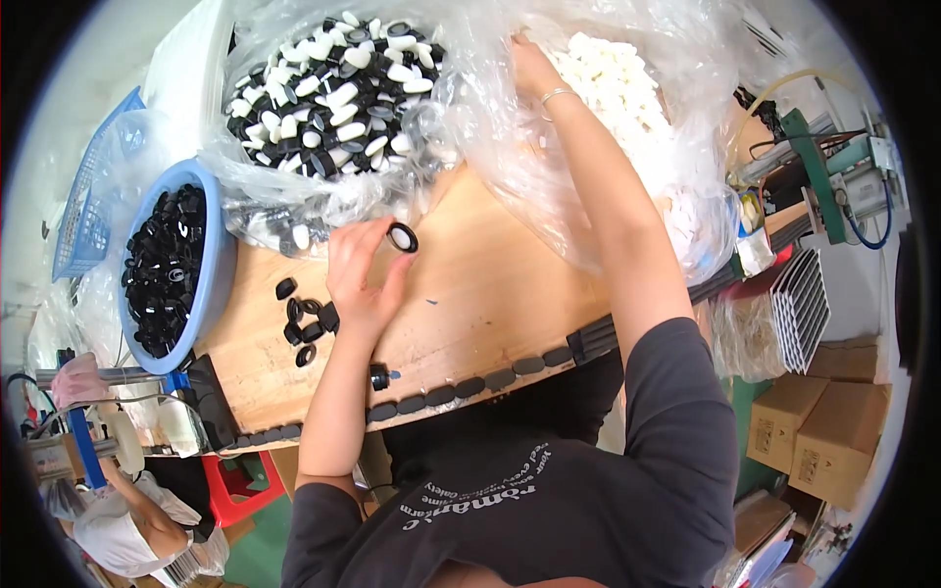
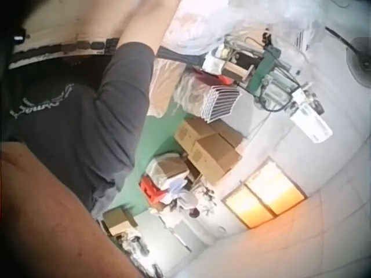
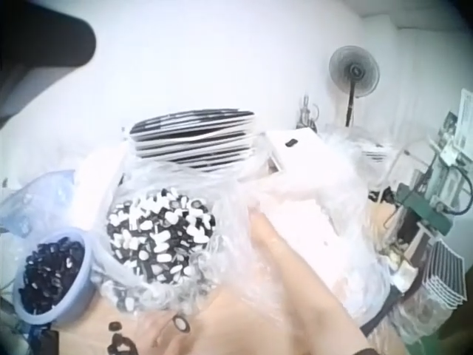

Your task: Assembling small white cylindrical components into black plastic rings at a workshop table.

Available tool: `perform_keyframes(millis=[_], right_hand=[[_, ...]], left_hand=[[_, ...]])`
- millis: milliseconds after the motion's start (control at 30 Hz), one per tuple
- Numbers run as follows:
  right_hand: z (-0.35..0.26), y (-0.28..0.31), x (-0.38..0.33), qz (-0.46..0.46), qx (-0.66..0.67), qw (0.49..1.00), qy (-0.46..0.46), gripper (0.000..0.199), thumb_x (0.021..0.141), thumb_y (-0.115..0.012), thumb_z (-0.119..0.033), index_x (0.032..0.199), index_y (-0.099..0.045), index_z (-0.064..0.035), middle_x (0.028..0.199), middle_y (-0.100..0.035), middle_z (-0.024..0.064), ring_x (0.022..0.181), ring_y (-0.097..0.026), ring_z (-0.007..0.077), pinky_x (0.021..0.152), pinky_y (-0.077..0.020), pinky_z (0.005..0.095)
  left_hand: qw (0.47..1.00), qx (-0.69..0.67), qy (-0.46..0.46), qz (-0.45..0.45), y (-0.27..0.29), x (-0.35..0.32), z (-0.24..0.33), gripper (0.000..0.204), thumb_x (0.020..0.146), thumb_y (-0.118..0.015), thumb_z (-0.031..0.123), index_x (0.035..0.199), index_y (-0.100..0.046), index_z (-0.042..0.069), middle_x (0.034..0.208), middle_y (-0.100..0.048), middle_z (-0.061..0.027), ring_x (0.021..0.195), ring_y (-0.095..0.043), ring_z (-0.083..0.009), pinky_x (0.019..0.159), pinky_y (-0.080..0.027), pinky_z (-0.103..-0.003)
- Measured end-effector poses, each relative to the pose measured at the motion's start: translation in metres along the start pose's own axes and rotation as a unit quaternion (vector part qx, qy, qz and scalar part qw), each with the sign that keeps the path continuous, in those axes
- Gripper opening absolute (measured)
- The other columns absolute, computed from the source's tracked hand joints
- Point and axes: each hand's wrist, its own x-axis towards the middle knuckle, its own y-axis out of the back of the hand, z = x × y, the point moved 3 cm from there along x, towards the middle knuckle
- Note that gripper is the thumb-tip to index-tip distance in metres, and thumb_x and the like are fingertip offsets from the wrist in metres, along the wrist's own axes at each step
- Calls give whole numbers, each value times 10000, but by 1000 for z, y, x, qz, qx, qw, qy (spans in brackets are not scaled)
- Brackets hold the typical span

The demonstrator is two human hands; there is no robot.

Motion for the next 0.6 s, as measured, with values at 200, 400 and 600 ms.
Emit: perform_keyframes(millis=[200,400,600], right_hand=[[20,-45,0,-233,123,957,-123,549,751,-640,-153,1251,-468,-8,1171,-571,250,1120,-539,391,864,-490,402],[-3,-8,2,-377,272,882,-74,520,728,-700,-302,1138,-566,-11,1024,-628,137,914,-590,239,806,-463,343],[-56,93,-36,-439,157,884,-10,534,738,-727,-268,1192,-569,-37,1148,-602,92,993,-528,177,865,-431,331]], left_hand=[[1000,0,8,-28,-4,-10,-2,414,628,-763,2,1021,-634,7,968,-634,-108,880,-563,-262,803,-444,-349],[999,4,29,-14,0,-8,-8,448,615,-765,-16,1044,-637,6,958,-635,-101,839,-549,-240,755,-446,-326],[999,9,44,-23,5,-8,-11,441,618,-766,-13,1039,-634,-5,972,-634,-118,860,-552,-270,774,-447,-346]])
